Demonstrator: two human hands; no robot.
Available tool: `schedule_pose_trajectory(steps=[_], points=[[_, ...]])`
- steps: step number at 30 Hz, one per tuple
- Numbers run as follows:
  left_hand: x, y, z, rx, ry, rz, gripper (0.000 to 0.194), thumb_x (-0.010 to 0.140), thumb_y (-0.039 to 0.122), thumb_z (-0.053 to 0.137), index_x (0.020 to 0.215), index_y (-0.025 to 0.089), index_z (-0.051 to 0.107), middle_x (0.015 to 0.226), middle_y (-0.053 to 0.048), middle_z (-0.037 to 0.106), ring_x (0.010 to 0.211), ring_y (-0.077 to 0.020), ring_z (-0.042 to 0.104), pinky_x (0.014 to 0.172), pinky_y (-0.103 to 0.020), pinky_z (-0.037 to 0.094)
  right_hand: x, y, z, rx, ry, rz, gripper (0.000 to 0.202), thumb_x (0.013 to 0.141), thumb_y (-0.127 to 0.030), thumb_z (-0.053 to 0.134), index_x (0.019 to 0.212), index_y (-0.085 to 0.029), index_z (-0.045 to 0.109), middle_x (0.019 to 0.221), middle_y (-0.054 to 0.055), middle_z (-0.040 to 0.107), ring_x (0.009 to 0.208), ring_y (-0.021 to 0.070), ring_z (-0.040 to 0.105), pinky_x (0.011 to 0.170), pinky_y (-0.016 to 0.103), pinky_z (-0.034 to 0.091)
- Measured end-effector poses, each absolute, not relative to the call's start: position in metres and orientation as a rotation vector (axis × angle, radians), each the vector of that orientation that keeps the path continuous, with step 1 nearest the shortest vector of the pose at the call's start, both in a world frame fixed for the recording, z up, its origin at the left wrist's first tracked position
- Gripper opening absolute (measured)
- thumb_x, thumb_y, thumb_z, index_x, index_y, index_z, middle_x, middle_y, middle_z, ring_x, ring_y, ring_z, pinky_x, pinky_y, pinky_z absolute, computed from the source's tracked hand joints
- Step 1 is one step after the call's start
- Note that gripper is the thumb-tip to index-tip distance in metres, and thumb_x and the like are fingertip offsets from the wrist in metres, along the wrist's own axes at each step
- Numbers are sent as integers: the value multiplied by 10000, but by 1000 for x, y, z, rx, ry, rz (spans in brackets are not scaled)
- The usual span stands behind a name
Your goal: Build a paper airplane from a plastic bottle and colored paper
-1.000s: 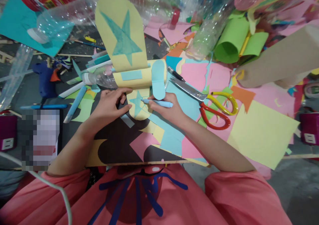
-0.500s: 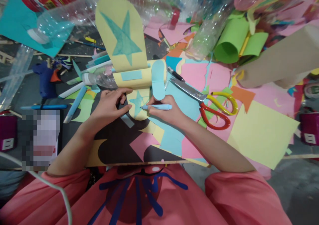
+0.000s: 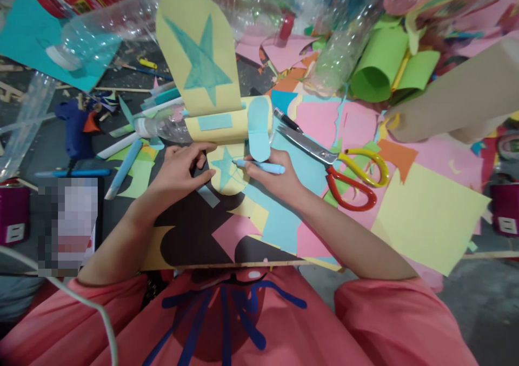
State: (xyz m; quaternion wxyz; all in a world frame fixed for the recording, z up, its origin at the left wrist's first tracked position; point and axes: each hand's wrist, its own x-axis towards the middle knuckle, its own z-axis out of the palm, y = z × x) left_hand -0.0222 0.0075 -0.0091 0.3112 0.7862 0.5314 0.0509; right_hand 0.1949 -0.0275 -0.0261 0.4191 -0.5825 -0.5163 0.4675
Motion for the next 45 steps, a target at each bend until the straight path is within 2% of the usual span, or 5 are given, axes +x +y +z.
schedule_pose_trajectory(steps=[10,22,29,36,45], points=[[-22,7,-9,2075,1396,136,411,844,337,553,1241,233,574,810,16,558,807,-189,560,911,-376,323,196,-27,-24,-1407,-1347,1269,166,668,-341,667,637,-179,685,552,-1,598,533,125,502,506,279,411],[-22,7,-9,2078,1398,149,408,838,341,561,1233,239,573,812,12,577,807,-192,564,912,-388,331,198,-26,-22,-1329,-1417,1434,140,651,-308,671,605,-177,663,541,6,621,531,134,544,514,282,431],[-22,8,-9,2071,1397,138,396,843,331,559,1228,236,576,808,16,566,811,-187,564,905,-379,328,195,-27,-26,-1421,-1306,1239,163,678,-348,682,630,-193,671,579,11,624,561,143,534,517,291,431],[-22,7,-8,2071,1401,134,402,849,320,554,1242,236,568,815,16,562,813,-186,561,906,-382,320,197,-26,-24,-1418,-1328,1300,160,672,-337,686,625,-185,667,587,14,616,576,149,541,543,305,446],[-22,7,-10,2075,1401,130,407,843,317,562,1240,229,571,802,30,546,802,-172,554,907,-363,314,195,-27,-26,-1452,-1293,1163,137,663,-323,651,621,-193,657,599,8,627,584,145,540,525,287,435]])
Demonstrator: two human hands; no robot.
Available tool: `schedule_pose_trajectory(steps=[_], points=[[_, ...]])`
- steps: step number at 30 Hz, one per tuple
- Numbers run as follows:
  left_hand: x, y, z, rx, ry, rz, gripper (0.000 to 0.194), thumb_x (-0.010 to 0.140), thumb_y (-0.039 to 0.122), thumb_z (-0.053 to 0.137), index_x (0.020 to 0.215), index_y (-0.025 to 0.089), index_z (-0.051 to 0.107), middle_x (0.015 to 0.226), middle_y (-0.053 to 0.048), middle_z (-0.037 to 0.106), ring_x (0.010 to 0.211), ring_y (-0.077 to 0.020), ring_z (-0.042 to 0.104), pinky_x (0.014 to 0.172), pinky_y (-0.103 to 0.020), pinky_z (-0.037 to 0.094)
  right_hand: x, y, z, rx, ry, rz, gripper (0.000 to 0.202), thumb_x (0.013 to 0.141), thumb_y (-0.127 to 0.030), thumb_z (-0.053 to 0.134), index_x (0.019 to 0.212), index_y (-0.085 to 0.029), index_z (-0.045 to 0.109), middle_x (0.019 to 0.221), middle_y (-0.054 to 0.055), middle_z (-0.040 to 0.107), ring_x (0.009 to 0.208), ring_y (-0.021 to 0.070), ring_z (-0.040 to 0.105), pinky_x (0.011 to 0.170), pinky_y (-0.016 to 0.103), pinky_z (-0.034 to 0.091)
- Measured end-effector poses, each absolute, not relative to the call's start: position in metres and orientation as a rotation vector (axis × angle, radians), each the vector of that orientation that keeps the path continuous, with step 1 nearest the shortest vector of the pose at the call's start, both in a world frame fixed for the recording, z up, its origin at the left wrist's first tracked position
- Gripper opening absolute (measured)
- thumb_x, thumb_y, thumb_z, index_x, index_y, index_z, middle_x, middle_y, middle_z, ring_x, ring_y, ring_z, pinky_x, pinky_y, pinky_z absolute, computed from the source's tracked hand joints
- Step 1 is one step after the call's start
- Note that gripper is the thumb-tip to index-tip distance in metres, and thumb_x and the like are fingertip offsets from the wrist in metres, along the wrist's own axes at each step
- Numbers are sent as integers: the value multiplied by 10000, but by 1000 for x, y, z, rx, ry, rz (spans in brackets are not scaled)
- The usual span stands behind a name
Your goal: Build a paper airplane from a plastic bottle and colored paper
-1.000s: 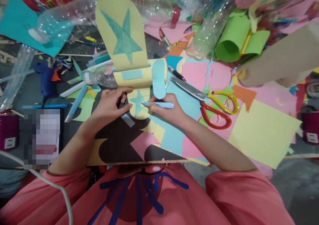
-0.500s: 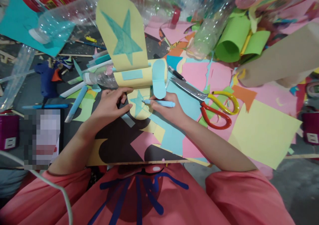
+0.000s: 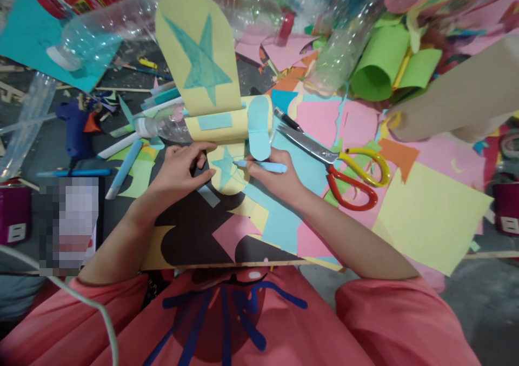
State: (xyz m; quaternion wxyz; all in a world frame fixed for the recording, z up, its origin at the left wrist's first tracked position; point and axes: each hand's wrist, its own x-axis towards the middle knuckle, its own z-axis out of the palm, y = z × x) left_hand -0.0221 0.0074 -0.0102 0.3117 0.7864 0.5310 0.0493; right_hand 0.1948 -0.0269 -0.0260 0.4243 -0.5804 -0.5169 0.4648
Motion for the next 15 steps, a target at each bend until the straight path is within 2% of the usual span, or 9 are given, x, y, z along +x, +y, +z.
schedule_pose_trajectory(steps=[15], points=[[-22,7,-9,2085,1406,131,401,845,313,567,1237,230,573,805,22,556,814,-182,561,910,-372,324,197,-26,-24,-1344,-1382,1347,144,663,-301,646,602,-170,651,548,5,616,527,125,536,500,263,424]])
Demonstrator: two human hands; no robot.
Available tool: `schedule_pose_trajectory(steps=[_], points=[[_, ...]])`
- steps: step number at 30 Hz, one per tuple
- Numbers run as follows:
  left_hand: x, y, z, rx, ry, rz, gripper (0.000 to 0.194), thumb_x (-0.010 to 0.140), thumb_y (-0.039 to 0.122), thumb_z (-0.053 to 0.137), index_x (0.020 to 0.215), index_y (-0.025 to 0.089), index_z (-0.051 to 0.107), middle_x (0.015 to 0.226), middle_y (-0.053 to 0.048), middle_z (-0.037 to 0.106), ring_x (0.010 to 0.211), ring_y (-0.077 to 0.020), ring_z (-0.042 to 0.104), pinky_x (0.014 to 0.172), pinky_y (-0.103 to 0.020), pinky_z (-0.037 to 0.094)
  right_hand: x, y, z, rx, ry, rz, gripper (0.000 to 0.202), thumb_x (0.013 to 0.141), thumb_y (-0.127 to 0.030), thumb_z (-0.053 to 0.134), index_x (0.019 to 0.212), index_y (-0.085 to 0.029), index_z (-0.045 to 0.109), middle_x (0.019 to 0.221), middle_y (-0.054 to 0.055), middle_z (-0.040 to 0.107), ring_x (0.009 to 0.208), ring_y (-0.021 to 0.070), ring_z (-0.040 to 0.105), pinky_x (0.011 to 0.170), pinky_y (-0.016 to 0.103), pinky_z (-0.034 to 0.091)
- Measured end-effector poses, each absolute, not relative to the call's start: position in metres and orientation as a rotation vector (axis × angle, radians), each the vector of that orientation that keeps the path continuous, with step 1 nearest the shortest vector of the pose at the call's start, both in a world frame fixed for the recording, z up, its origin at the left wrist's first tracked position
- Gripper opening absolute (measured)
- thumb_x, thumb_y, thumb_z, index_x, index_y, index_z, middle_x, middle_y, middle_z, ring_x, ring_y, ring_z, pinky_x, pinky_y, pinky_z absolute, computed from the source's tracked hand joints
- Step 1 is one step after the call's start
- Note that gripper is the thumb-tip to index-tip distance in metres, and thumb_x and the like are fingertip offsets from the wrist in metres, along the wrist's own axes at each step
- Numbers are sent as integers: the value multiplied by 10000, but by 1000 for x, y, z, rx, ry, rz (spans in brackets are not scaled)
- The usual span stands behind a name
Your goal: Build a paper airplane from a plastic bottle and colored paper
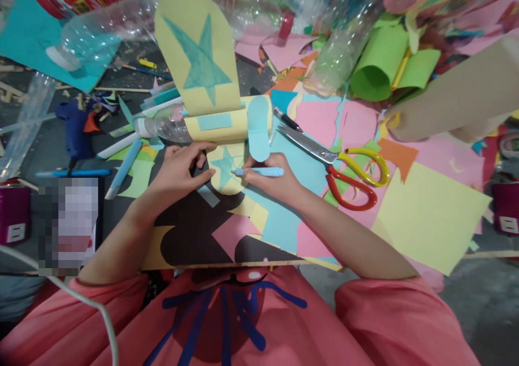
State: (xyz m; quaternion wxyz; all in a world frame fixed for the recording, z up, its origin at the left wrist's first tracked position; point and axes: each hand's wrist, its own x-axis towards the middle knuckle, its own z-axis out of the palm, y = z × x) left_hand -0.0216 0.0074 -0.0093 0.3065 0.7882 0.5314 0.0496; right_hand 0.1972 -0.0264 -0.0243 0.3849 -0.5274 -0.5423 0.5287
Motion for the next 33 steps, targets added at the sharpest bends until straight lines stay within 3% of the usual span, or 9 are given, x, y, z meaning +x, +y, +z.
schedule_pose_trajectory(steps=[6,19,33], points=[[-23,7,-11,2086,1400,144,407,842,330,568,1238,236,571,809,20,564,798,-180,556,904,-380,329,199,-26,-24,-1314,-1417,1406,157,673,-301,656,580,-180,618,523,-9,576,510,118,512,503,267,415],[-22,7,-10,2081,1396,142,400,849,321,558,1240,234,567,801,30,545,801,-172,550,902,-366,313,194,-26,-24,-1441,-1341,1170,122,669,-281,601,581,-201,629,570,-3,619,562,137,535,531,284,439],[-21,7,-8,2069,1401,130,398,840,327,565,1229,240,575,802,27,549,800,-178,554,902,-367,319,197,-27,-24,-1377,-1360,1378,110,637,-273,631,565,-190,628,539,-4,594,545,129,509,524,283,415]])
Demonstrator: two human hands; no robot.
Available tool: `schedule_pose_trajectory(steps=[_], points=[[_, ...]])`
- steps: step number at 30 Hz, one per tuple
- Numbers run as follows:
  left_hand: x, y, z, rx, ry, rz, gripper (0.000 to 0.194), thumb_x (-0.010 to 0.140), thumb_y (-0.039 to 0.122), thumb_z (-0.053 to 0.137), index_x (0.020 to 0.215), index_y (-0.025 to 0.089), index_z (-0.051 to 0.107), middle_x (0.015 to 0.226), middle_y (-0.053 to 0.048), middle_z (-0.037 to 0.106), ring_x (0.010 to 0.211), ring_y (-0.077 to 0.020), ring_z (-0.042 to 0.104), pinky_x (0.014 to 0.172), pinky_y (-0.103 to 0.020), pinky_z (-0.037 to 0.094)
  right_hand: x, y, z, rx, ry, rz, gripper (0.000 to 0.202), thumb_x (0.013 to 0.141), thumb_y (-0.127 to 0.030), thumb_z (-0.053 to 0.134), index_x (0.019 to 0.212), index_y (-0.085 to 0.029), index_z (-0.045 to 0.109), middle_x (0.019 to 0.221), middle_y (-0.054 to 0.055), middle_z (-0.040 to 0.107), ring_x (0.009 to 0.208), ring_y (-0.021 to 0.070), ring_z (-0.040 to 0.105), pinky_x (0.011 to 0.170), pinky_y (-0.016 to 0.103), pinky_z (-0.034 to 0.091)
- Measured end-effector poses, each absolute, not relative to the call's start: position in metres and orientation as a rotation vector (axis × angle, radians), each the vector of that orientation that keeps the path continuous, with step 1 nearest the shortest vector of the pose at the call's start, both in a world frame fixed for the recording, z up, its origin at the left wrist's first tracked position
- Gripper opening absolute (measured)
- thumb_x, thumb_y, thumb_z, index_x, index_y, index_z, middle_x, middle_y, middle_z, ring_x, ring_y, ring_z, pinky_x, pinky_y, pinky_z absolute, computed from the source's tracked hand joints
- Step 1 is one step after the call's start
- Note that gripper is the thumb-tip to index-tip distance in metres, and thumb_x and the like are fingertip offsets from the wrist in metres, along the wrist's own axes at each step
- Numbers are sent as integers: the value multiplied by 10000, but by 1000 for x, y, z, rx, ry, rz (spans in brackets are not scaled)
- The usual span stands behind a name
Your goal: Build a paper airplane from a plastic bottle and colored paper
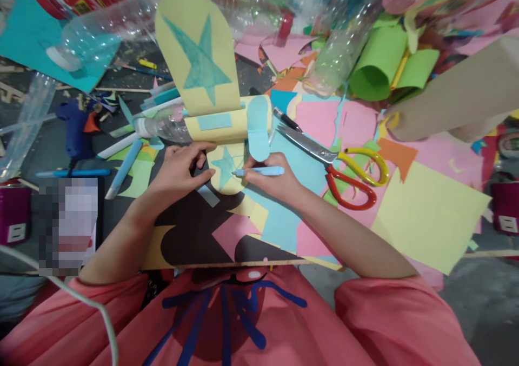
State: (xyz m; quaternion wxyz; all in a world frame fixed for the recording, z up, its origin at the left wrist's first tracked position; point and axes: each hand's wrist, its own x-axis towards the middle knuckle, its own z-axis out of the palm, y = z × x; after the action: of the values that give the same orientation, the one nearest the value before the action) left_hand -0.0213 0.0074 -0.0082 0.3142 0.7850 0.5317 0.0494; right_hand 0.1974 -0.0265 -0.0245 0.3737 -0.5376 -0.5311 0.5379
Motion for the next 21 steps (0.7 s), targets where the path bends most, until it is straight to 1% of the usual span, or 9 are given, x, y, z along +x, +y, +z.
schedule_pose_trajectory(steps=[5,11,17,21], points=[[-22,7,-9,2079,1394,147,403,843,334,560,1235,242,572,807,23,558,806,-182,561,913,-377,324,198,-23,-20,-1376,-1321,1406,105,608,-243,597,511,-201,606,503,-15,587,520,128,513,534,288,424],[-23,6,-9,2076,1396,140,406,848,335,552,1241,236,571,816,17,559,820,-188,566,910,-370,321,196,-21,-20,-1438,-1247,1249,93,598,-231,556,508,-213,573,519,-17,558,522,124,472,526,288,407],[-23,7,-9,2078,1388,149,400,856,332,547,1244,238,562,810,24,543,803,-177,554,903,-363,313,195,-24,-23,-1422,-1305,1223,113,653,-253,573,549,-212,590,560,-4,576,565,137,500,546,297,432],[-22,7,-8,2068,1390,135,401,849,333,557,1239,240,565,807,23,545,809,-181,552,900,-367,317,196,-25,-21,-1432,-1368,1242,147,671,-269,597,538,-208,590,557,4,591,571,142,509,530,288,422]])
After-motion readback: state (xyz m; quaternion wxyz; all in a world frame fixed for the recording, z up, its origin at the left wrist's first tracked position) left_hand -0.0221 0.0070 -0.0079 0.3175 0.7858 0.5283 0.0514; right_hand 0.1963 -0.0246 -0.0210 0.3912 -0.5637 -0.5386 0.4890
